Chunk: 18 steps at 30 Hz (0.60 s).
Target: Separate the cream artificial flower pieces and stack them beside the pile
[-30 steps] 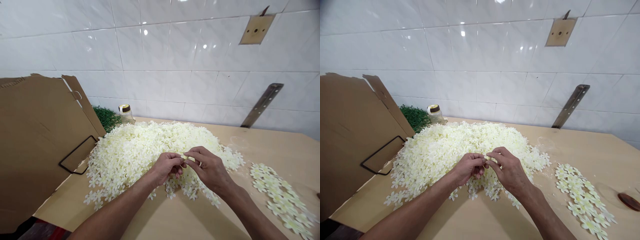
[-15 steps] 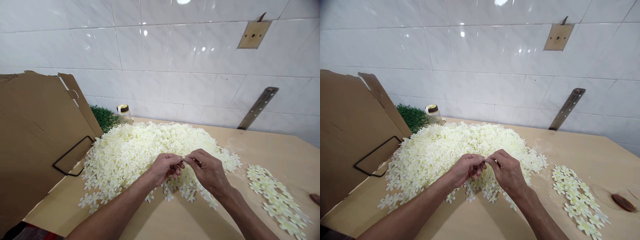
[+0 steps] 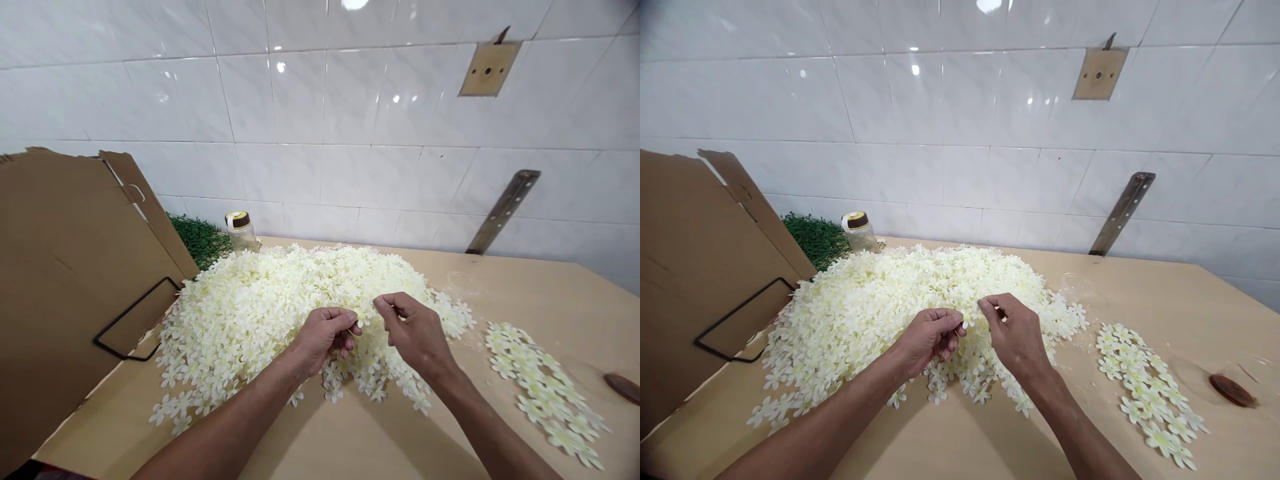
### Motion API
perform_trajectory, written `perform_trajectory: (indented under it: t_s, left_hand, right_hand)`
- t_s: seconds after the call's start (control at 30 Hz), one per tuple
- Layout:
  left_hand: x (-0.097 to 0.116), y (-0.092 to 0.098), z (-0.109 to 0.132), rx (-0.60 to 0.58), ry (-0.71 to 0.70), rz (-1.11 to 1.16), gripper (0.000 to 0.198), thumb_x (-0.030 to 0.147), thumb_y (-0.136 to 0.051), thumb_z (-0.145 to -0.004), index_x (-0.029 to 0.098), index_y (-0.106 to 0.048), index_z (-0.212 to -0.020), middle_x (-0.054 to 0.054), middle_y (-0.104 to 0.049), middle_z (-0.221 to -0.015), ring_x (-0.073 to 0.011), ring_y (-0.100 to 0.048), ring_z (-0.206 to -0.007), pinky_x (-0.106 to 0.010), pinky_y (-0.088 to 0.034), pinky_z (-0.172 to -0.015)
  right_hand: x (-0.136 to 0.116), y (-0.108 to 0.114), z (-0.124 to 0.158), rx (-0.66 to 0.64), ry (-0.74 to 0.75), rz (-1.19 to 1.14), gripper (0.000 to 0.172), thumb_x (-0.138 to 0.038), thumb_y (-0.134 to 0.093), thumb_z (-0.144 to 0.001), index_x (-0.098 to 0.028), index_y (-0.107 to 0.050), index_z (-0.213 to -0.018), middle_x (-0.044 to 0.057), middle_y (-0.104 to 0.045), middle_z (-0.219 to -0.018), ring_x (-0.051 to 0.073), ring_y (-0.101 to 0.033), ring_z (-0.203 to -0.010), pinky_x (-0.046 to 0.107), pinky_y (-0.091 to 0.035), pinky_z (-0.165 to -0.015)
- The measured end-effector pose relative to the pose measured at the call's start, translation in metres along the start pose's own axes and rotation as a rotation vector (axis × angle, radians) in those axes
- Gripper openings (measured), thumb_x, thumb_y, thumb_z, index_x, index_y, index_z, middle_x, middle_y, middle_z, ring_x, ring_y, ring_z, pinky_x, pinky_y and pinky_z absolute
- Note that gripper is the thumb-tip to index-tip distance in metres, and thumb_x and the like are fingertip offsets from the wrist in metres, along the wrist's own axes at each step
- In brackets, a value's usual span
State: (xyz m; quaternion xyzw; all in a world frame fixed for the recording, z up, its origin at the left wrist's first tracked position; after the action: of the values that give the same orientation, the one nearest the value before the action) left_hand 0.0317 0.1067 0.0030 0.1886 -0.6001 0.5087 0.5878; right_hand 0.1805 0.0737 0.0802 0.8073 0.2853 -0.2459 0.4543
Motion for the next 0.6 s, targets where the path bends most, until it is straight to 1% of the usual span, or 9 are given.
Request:
perform_trajectory:
  t_s: [0.07, 0.13, 0.23, 0.3, 0.37, 0.43, 0.5, 0.6]
  left_hand:
    - [0.000, 0.005, -0.002, 0.029, -0.007, -0.003, 0.028, 0.038, -0.077, -0.072, 0.012, -0.066, -0.074, -0.005, -0.067, -0.077, -0.0074, -0.052, -0.048, -0.020, -0.037, -0.039]
    - [-0.001, 0.009, -0.004, 0.043, -0.007, -0.005, 0.027, 0.037, -0.077, -0.071, 0.012, -0.066, -0.074, -0.005, -0.067, -0.076, -0.0077, -0.052, -0.048, -0.020, -0.037, -0.039]
    - [0.001, 0.011, -0.004, 0.048, -0.009, -0.008, 0.026, 0.036, -0.076, -0.071, 0.012, -0.065, -0.073, -0.005, -0.067, -0.076, -0.0078, -0.052, -0.048, -0.021, -0.038, -0.040]
    - [0.002, 0.010, -0.003, 0.042, -0.012, -0.019, 0.026, 0.036, -0.076, -0.071, 0.012, -0.065, -0.072, -0.005, -0.067, -0.076, -0.0076, -0.052, -0.048, -0.021, -0.039, -0.040]
    - [0.004, 0.008, -0.002, 0.033, -0.014, -0.033, 0.026, 0.036, -0.075, -0.072, 0.012, -0.066, -0.072, -0.005, -0.067, -0.075, -0.0077, -0.052, -0.048, -0.021, -0.038, -0.040]
    - [0.006, 0.005, 0.000, 0.029, -0.011, -0.045, 0.026, 0.036, -0.075, -0.072, 0.012, -0.066, -0.071, -0.005, -0.066, -0.073, -0.0078, -0.051, -0.046, -0.021, -0.038, -0.039]
    - [0.007, 0.003, 0.001, 0.031, -0.005, -0.054, 0.026, 0.036, -0.075, -0.072, 0.012, -0.067, -0.071, -0.004, -0.064, -0.067, -0.0080, -0.050, -0.044, -0.021, -0.037, -0.038]
    - [0.007, 0.001, 0.002, 0.025, 0.003, -0.054, 0.026, 0.037, -0.074, -0.072, 0.012, -0.066, -0.070, -0.002, -0.060, -0.058, -0.0082, -0.048, -0.042, -0.021, -0.036, -0.038]
  right_hand:
    - [0.003, 0.012, -0.004, 0.075, 0.022, 0.025, 0.028, -0.044, -0.055, -0.094, -0.021, -0.071, -0.087, 0.005, -0.071, -0.083, 0.017, -0.064, -0.065, 0.028, -0.050, -0.056]
    - [0.000, 0.022, -0.007, 0.141, 0.086, 0.078, 0.023, -0.040, -0.058, -0.092, -0.021, -0.072, -0.091, 0.006, -0.071, -0.093, 0.016, -0.063, -0.065, 0.028, -0.051, -0.057]
    - [-0.012, 0.027, -0.007, 0.162, 0.174, 0.127, 0.019, -0.033, -0.061, -0.091, -0.021, -0.072, -0.099, 0.006, -0.069, -0.101, 0.012, -0.058, -0.060, 0.026, -0.050, -0.053]
    - [-0.024, 0.021, -0.003, 0.122, 0.225, 0.106, 0.018, -0.031, -0.060, -0.092, -0.020, -0.071, -0.100, 0.007, -0.068, -0.100, 0.011, -0.055, -0.057, 0.026, -0.050, -0.052]
    - [-0.035, 0.010, 0.003, 0.047, 0.281, 0.063, 0.018, -0.031, -0.059, -0.094, -0.021, -0.071, -0.101, 0.008, -0.067, -0.099, 0.012, -0.054, -0.058, 0.027, -0.050, -0.054]
    - [-0.042, -0.003, 0.009, -0.030, 0.330, 0.033, 0.019, -0.031, -0.058, -0.094, -0.022, -0.070, -0.106, 0.008, -0.066, -0.099, 0.013, -0.055, -0.060, 0.028, -0.051, -0.055]
    - [-0.044, -0.013, 0.013, -0.071, 0.357, 0.026, 0.019, -0.029, -0.057, -0.095, -0.022, -0.069, -0.108, 0.008, -0.066, -0.099, 0.014, -0.058, -0.064, 0.028, -0.052, -0.058]
    - [-0.039, -0.019, 0.014, -0.084, 0.353, 0.029, 0.016, -0.027, -0.058, -0.094, -0.022, -0.070, -0.104, 0.007, -0.066, -0.097, 0.015, -0.061, -0.068, 0.027, -0.053, -0.061]
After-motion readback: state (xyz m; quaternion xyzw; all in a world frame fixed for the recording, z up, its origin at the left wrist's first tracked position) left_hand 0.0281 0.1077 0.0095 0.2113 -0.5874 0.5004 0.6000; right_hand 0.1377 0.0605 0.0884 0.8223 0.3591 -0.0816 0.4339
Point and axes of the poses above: each hand's wrist, its own z-axis away from the middle knuckle, its own y-axis out of the back of the hand, x = y × z, the point moved 9 cm from there along -z, towards the middle knuckle
